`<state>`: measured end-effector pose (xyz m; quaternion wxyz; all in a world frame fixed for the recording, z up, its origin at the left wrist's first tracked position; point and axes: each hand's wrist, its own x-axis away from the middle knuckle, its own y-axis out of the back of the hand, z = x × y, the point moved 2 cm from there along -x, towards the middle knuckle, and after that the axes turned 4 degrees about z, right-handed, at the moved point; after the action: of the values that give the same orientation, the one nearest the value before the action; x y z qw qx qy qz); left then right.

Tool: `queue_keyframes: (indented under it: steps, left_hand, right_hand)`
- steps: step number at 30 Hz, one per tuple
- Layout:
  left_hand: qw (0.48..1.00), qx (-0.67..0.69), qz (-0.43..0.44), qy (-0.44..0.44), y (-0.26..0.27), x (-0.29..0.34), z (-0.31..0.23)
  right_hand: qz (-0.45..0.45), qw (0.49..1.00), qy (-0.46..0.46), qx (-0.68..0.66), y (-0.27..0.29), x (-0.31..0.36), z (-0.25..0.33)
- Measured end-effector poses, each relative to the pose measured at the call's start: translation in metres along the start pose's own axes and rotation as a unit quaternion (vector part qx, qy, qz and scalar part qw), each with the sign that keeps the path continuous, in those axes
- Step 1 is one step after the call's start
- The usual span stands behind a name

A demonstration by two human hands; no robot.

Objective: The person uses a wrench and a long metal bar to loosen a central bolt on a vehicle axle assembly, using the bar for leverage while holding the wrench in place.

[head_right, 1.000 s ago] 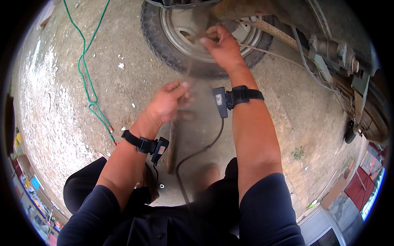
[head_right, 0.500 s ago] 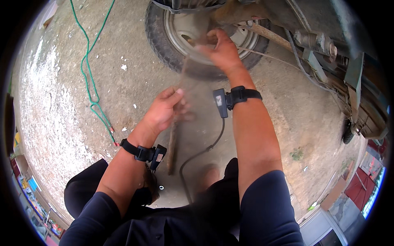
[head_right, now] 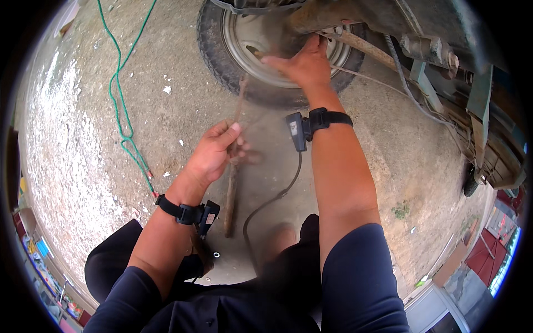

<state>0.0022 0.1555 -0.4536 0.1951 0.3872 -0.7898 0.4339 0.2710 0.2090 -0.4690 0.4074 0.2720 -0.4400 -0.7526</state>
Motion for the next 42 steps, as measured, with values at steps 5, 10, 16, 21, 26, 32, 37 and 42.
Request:
queue_keyframes:
  steps: [5, 10, 16, 21, 26, 32, 37, 42]
  left_hand:
    - [1.0, -0.003, -0.002, -0.012, 0.005, 0.0, -0.002]
    - [1.0, -0.019, -0.011, -0.01, -0.001, -0.001, -0.003]
    - [0.999, -0.043, -0.011, -0.003, -0.009, -0.005, 0.004]
    - [0.999, -0.037, -0.014, 0.0, -0.01, -0.003, 0.003]
    - [0.999, -0.025, -0.021, 0.011, -0.009, 0.002, 0.002]
    - [1.0, -0.022, -0.015, 0.007, -0.006, 0.002, 0.005]
    - [0.999, -0.031, -0.018, 0.008, -0.008, 0.003, 0.007]
    - [1.0, -0.022, -0.007, 0.004, -0.003, -0.002, 0.014]
  right_hand:
    - [0.026, 0.999, 0.03, 0.009, 0.001, -0.009, -0.005]
    - [0.054, 0.998, 0.007, 0.028, 0.018, -0.003, 0.004]
    - [0.045, 0.998, 0.021, 0.035, 0.014, -0.008, -0.003]
    - [0.05, 0.998, 0.014, 0.028, 0.013, -0.007, -0.002]
    - [0.054, 0.998, 0.016, 0.015, 0.011, -0.008, -0.003]
    - [0.071, 0.997, 0.018, -0.016, 0.006, -0.011, -0.008]
    - [0.086, 0.996, -0.035, -0.007, -0.004, -0.014, -0.006]
    - [0.08, 0.997, 0.004, -0.024, 0.0, -0.015, -0.005]
